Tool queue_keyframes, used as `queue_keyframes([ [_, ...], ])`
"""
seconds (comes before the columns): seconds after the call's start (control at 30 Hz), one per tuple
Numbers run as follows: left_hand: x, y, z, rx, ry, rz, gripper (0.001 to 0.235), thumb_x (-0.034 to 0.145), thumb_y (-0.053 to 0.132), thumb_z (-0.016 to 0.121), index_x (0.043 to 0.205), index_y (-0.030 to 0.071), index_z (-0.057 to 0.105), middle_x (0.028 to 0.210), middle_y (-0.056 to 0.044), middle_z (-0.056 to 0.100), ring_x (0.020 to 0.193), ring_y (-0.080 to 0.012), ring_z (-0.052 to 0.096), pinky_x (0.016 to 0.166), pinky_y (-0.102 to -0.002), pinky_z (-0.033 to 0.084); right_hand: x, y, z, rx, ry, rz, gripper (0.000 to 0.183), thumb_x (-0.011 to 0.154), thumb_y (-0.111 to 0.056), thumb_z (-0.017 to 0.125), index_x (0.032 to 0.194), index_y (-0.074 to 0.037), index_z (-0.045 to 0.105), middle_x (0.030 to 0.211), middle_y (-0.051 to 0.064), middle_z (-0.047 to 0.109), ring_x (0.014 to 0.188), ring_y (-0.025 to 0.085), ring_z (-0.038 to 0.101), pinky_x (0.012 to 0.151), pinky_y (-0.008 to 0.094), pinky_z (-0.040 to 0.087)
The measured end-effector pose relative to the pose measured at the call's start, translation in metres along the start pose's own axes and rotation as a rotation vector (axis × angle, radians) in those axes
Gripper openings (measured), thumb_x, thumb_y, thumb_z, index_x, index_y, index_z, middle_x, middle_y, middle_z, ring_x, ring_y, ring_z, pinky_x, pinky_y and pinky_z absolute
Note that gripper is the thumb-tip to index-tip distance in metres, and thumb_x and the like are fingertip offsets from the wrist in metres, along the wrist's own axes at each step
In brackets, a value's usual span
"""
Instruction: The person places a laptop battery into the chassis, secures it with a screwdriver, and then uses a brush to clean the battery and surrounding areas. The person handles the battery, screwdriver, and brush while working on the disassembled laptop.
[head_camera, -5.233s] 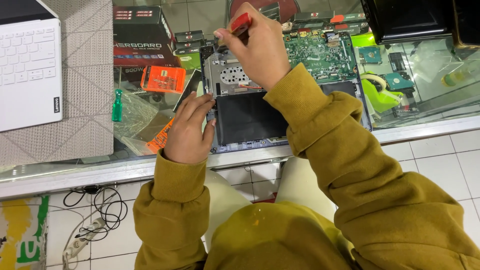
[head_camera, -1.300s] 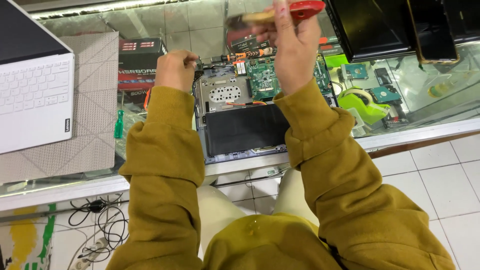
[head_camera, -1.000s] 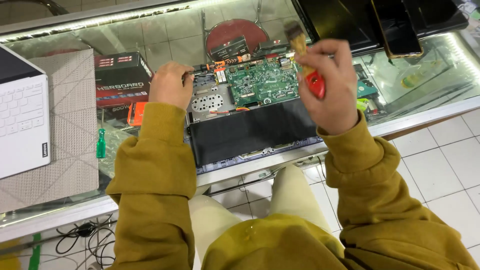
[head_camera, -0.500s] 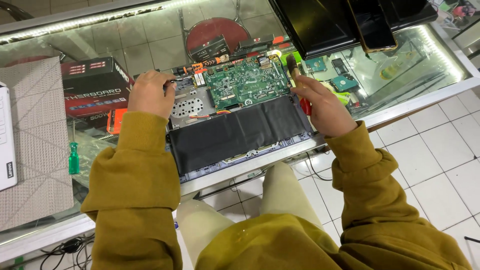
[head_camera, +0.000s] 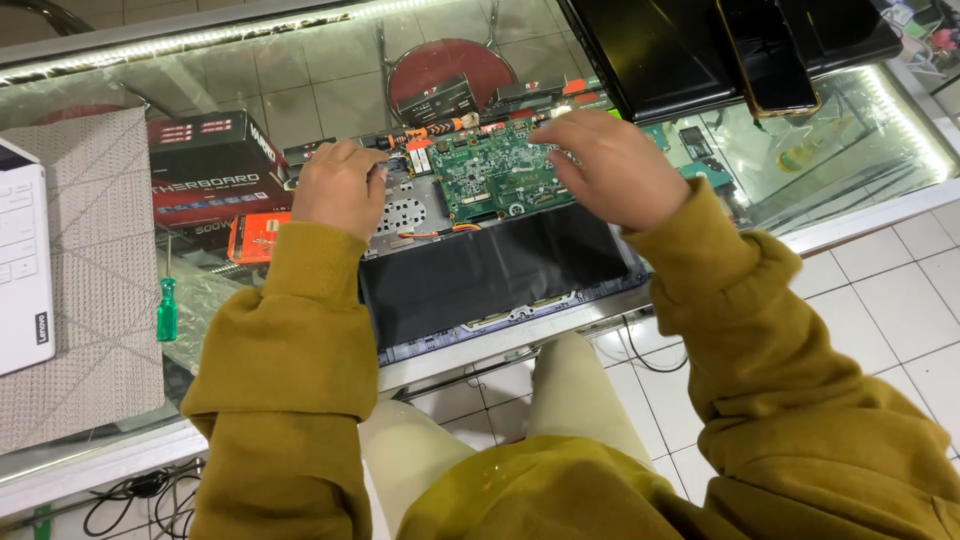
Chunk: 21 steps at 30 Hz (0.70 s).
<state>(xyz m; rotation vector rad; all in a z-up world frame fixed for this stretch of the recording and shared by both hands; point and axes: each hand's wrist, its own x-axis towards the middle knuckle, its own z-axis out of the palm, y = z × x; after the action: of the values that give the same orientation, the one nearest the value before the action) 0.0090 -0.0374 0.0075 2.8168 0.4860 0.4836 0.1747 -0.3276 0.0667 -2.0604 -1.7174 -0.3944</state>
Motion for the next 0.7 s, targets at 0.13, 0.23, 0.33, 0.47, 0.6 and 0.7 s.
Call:
queue_keyframes([
  [0.13, 0.003, -0.03, 0.03, -0.016, 0.316, 0.312, 0.018, 0.097, 0.009, 0.068, 0.11, 0.007, 0.08, 0.097, -0.009, 0.07, 0.092, -0.0315, 0.062, 0.085, -0.046, 0.052, 0.075, 0.015, 0.066, -0.114, -0.144, -0.071, 0.024, 0.099, -0.012, 0.061, 0.12, -0.006, 0.071, 0.11, 0.011, 0.072, 0.103, 0.033, 0.067, 0.089, 0.053, 0.053],
  [0.23, 0.002, -0.031, 0.032, 0.047, 0.358, 0.31, 0.018, 0.096, 0.01, 0.068, 0.109, 0.011, 0.08, 0.095, -0.005, 0.07, 0.091, -0.0296, 0.062, 0.076, -0.045, 0.051, 0.112, 0.024, 0.109, -0.227, -0.331, -0.025, 0.017, 0.102, -0.022, 0.064, 0.109, -0.007, 0.07, 0.107, 0.011, 0.071, 0.1, 0.036, 0.062, 0.082, 0.05, 0.055],
  [0.33, 0.002, -0.03, 0.03, 0.099, 0.402, 0.35, 0.016, 0.094, 0.01, 0.068, 0.106, 0.012, 0.08, 0.094, -0.007, 0.069, 0.089, -0.0304, 0.061, 0.076, -0.045, 0.051, 0.134, 0.022, 0.128, -0.311, -0.429, -0.008, 0.011, 0.096, -0.005, 0.063, 0.104, -0.009, 0.069, 0.1, 0.008, 0.069, 0.098, 0.033, 0.057, 0.077, 0.046, 0.053],
  [0.47, 0.001, -0.026, 0.028, 0.073, 0.395, 0.356, 0.017, 0.094, 0.008, 0.07, 0.108, 0.01, 0.079, 0.093, -0.007, 0.069, 0.091, -0.0296, 0.06, 0.077, -0.046, 0.05, 0.147, 0.018, 0.132, -0.333, -0.509, 0.006, 0.011, 0.096, -0.002, 0.062, 0.094, -0.01, 0.069, 0.088, 0.006, 0.068, 0.095, 0.03, 0.058, 0.075, 0.044, 0.056],
  [0.6, 0.002, -0.026, 0.027, 0.103, 0.547, 0.345, 0.026, 0.086, -0.001, 0.071, 0.107, 0.011, 0.08, 0.091, -0.005, 0.067, 0.086, -0.0278, 0.061, 0.071, -0.043, 0.05, 0.147, 0.022, 0.126, -0.351, -0.41, -0.056, 0.022, 0.088, 0.007, 0.061, 0.102, -0.009, 0.069, 0.097, 0.008, 0.069, 0.097, 0.03, 0.062, 0.078, 0.044, 0.058],
  [0.7, 0.0, -0.02, 0.015, 0.008, 0.629, 0.325, 0.032, 0.085, -0.013, 0.068, 0.111, 0.002, 0.079, 0.094, -0.01, 0.067, 0.086, -0.0296, 0.063, 0.075, -0.043, 0.055, 0.147, 0.004, 0.091, -0.045, -0.06, 0.111, 0.024, 0.106, -0.014, 0.05, 0.122, -0.006, 0.066, 0.107, 0.011, 0.062, 0.08, 0.036, 0.064, 0.058, 0.053, 0.053],
])
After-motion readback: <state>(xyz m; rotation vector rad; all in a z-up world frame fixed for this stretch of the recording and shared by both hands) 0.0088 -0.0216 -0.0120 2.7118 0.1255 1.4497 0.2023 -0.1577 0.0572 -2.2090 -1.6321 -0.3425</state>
